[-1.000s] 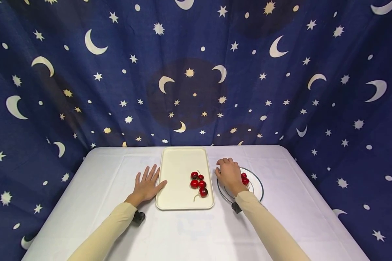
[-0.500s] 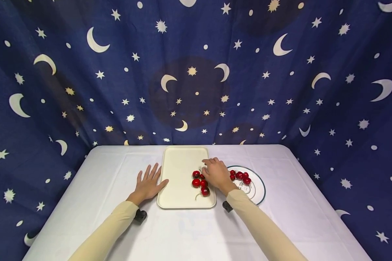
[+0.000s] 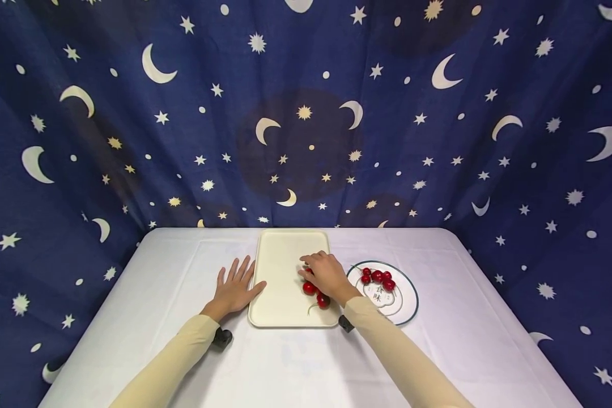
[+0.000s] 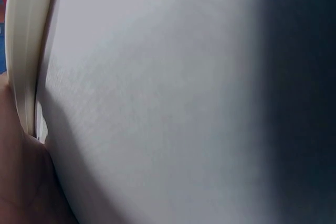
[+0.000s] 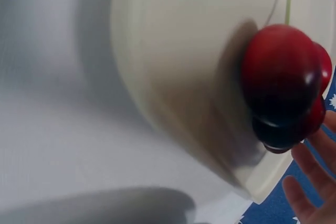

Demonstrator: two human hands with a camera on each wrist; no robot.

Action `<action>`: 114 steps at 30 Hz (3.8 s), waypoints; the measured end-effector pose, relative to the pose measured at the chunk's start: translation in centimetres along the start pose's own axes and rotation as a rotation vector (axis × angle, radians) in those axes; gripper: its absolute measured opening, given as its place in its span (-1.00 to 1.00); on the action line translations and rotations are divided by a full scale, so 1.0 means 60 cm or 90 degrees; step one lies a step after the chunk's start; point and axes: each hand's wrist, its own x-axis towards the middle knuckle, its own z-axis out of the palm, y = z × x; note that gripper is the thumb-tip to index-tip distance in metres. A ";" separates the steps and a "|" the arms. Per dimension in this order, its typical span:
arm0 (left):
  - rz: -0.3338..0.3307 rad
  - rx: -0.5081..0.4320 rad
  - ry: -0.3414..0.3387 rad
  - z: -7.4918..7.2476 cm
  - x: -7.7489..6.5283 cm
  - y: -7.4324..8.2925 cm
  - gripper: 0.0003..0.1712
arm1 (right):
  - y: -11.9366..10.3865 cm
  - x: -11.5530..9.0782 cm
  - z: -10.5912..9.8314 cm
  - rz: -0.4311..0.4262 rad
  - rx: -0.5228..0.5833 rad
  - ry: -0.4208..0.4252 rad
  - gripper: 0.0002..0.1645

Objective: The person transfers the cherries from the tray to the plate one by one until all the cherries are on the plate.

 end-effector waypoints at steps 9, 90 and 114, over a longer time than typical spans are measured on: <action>0.006 0.004 0.004 0.003 0.000 -0.001 -0.03 | -0.001 -0.002 0.006 0.010 -0.027 -0.014 -0.56; 0.013 -0.016 0.004 0.001 -0.007 0.004 -0.05 | 0.133 -0.108 -0.048 0.182 -0.076 0.107 -0.67; 0.008 -0.012 0.007 0.014 0.007 -0.009 -0.02 | 0.119 -0.097 -0.040 0.175 -0.072 0.142 -0.68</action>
